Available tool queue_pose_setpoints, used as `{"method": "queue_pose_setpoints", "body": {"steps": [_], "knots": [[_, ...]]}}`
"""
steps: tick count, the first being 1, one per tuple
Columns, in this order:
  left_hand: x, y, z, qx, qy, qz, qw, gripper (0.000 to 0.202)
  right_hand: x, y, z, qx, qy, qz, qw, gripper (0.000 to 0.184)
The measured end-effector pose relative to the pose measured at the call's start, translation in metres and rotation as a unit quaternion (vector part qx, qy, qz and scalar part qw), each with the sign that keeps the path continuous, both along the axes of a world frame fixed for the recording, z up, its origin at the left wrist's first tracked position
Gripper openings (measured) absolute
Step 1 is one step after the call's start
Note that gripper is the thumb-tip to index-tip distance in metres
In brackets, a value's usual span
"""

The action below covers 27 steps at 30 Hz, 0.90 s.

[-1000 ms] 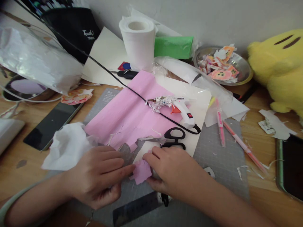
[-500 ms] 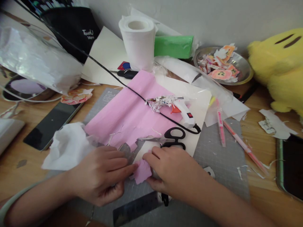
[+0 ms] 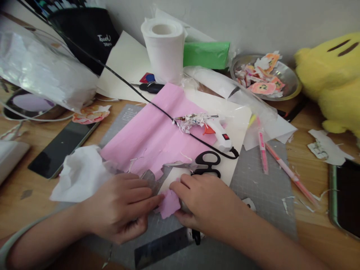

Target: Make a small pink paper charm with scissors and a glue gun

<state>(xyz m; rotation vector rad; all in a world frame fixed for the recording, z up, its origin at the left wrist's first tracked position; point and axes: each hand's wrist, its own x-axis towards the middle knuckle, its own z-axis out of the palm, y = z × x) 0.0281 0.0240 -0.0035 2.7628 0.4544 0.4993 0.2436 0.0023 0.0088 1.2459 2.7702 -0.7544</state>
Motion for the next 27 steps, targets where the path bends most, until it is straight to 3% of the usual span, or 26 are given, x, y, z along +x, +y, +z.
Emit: {"method": "queue_pose_setpoints", "body": {"steps": [27], "knots": [[0.0023, -0.0014, -0.0045, -0.001, 0.026, 0.01, 1.0, 0.024, 0.0, -0.0025, -0.0017, -0.003, -0.004, -0.002, 1.0, 0.035]]}}
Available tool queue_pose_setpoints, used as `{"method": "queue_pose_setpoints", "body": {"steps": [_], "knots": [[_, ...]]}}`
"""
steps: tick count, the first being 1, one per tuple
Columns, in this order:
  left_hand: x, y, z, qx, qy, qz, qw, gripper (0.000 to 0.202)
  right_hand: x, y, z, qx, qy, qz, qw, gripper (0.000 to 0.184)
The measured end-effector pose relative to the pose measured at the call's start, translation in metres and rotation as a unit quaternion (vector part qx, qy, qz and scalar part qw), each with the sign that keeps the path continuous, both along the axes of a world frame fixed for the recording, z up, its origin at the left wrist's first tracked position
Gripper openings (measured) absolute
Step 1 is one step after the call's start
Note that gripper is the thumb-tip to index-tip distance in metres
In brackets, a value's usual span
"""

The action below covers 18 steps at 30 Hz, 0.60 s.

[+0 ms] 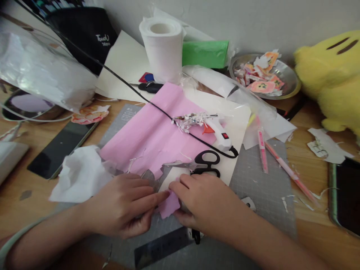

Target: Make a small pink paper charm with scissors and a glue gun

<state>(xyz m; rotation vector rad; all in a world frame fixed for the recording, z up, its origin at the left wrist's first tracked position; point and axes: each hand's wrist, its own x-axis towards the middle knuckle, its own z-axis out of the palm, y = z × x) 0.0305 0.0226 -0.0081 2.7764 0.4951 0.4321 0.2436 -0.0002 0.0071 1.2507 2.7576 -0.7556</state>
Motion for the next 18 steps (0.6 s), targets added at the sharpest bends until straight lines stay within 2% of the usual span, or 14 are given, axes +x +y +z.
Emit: {"method": "queue_pose_setpoints", "body": {"steps": [4, 11, 18], "knots": [[0.0001, 0.0009, 0.0011, 0.001, 0.012, -0.005, 1.0, 0.024, 0.0001, -0.0007, -0.0026, 0.002, 0.003, 0.001, 1.0, 0.035], [-0.0019, 0.005, 0.0033, 0.05, 0.019, -0.026, 0.998, 0.024, 0.0003, -0.0003, -0.0028, 0.011, 0.004, 0.001, 1.0, 0.034], [-0.0011, 0.0043, 0.0014, 0.036, 0.002, -0.024, 0.999, 0.026, 0.0, -0.0003, -0.0025, 0.013, 0.005, 0.0, 1.0, 0.034]]}}
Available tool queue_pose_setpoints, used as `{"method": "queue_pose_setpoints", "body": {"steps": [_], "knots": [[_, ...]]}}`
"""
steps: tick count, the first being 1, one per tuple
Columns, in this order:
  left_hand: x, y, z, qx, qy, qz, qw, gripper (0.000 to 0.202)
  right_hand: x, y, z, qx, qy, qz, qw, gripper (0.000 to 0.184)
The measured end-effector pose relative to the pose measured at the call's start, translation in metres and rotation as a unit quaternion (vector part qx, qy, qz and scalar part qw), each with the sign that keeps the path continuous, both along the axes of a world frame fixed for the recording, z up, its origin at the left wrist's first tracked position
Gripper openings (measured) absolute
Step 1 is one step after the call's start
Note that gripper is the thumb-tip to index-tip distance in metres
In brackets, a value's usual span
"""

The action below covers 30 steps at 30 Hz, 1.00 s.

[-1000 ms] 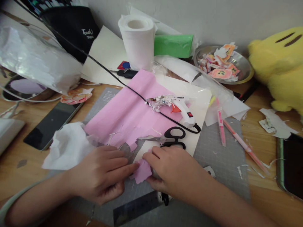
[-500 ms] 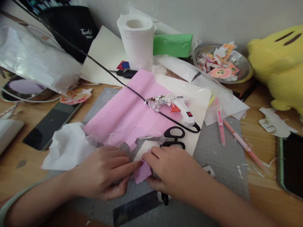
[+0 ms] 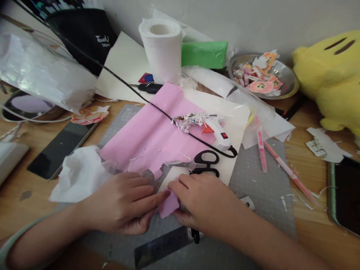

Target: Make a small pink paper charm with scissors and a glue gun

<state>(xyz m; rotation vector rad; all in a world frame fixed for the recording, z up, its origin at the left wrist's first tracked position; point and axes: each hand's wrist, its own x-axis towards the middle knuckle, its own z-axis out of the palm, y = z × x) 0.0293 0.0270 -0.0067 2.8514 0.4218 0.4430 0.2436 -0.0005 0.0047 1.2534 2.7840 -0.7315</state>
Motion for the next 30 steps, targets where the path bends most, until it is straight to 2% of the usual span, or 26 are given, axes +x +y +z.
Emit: {"method": "queue_pose_setpoints", "body": {"steps": [9, 14, 30], "knots": [[-0.0006, 0.0036, 0.002, 0.019, 0.023, -0.013, 0.999, 0.023, 0.0006, -0.0009, -0.0007, 0.015, 0.003, 0.007, 1.0, 0.033], [-0.0017, 0.0049, 0.0041, 0.028, -0.004, -0.026, 0.999, 0.021, 0.0001, 0.0, 0.0003, 0.01, 0.002, 0.009, 1.0, 0.033], [-0.0013, 0.0025, 0.0012, 0.015, 0.004, 0.002, 1.0, 0.024, -0.0007, 0.0003, -0.001, -0.004, 0.002, 0.003, 1.0, 0.034]]}}
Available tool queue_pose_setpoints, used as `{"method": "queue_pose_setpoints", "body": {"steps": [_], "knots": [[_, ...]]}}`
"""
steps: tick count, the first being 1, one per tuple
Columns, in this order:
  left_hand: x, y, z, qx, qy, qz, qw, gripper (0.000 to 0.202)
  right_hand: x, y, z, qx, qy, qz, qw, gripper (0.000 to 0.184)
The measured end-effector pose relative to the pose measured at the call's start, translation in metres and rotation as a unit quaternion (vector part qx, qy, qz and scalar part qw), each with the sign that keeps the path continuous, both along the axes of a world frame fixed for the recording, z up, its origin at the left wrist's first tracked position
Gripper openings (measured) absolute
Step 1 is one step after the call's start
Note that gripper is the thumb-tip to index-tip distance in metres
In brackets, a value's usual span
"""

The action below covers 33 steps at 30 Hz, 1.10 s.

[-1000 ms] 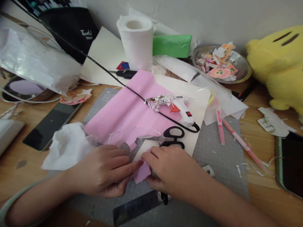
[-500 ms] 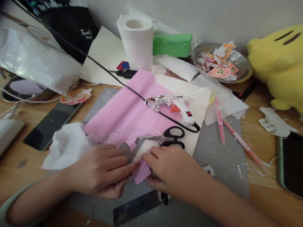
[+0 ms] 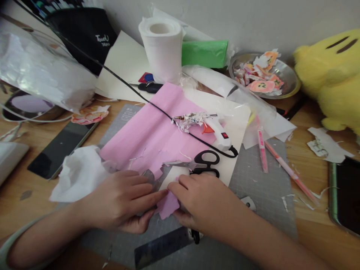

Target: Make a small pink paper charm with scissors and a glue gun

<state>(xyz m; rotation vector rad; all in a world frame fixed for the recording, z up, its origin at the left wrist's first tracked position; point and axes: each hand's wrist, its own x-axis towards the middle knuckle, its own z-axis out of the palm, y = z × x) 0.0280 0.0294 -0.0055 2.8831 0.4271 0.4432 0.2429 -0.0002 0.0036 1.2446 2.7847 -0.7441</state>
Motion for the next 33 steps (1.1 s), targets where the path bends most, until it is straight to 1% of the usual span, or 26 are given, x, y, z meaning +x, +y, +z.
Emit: {"method": "queue_pose_setpoints", "body": {"steps": [8, 11, 14, 16, 22, 28, 33], "knots": [[0.0014, 0.001, 0.0018, 0.005, 0.004, 0.007, 1.0, 0.022, 0.0002, -0.0013, 0.0011, 0.006, 0.007, -0.003, 1.0, 0.04], [0.0013, 0.001, 0.0026, -0.002, -0.037, 0.033, 0.999, 0.02, -0.0003, -0.0007, 0.0008, 0.01, -0.002, 0.002, 1.0, 0.042], [0.0006, 0.001, 0.004, -0.013, -0.083, 0.055, 0.995, 0.021, -0.0007, 0.0006, 0.0008, 0.003, -0.013, 0.01, 1.0, 0.039], [0.0001, 0.0009, 0.0047, -0.02, -0.09, 0.048, 0.995, 0.023, -0.0005, 0.0012, 0.0014, 0.001, -0.014, 0.014, 1.0, 0.036], [-0.0014, -0.0008, 0.0021, -0.024, -0.069, -0.013, 0.997, 0.023, 0.0033, 0.0001, 0.0021, 0.019, -0.001, 0.031, 0.999, 0.026], [-0.0007, -0.0004, 0.0008, -0.017, -0.047, -0.015, 0.999, 0.025, 0.0032, -0.0004, -0.0007, 0.025, 0.0, 0.029, 0.999, 0.024], [-0.0005, -0.0012, 0.0003, -0.025, -0.042, -0.011, 0.999, 0.023, 0.0029, 0.001, -0.0003, 0.02, 0.007, 0.022, 1.0, 0.025]]}}
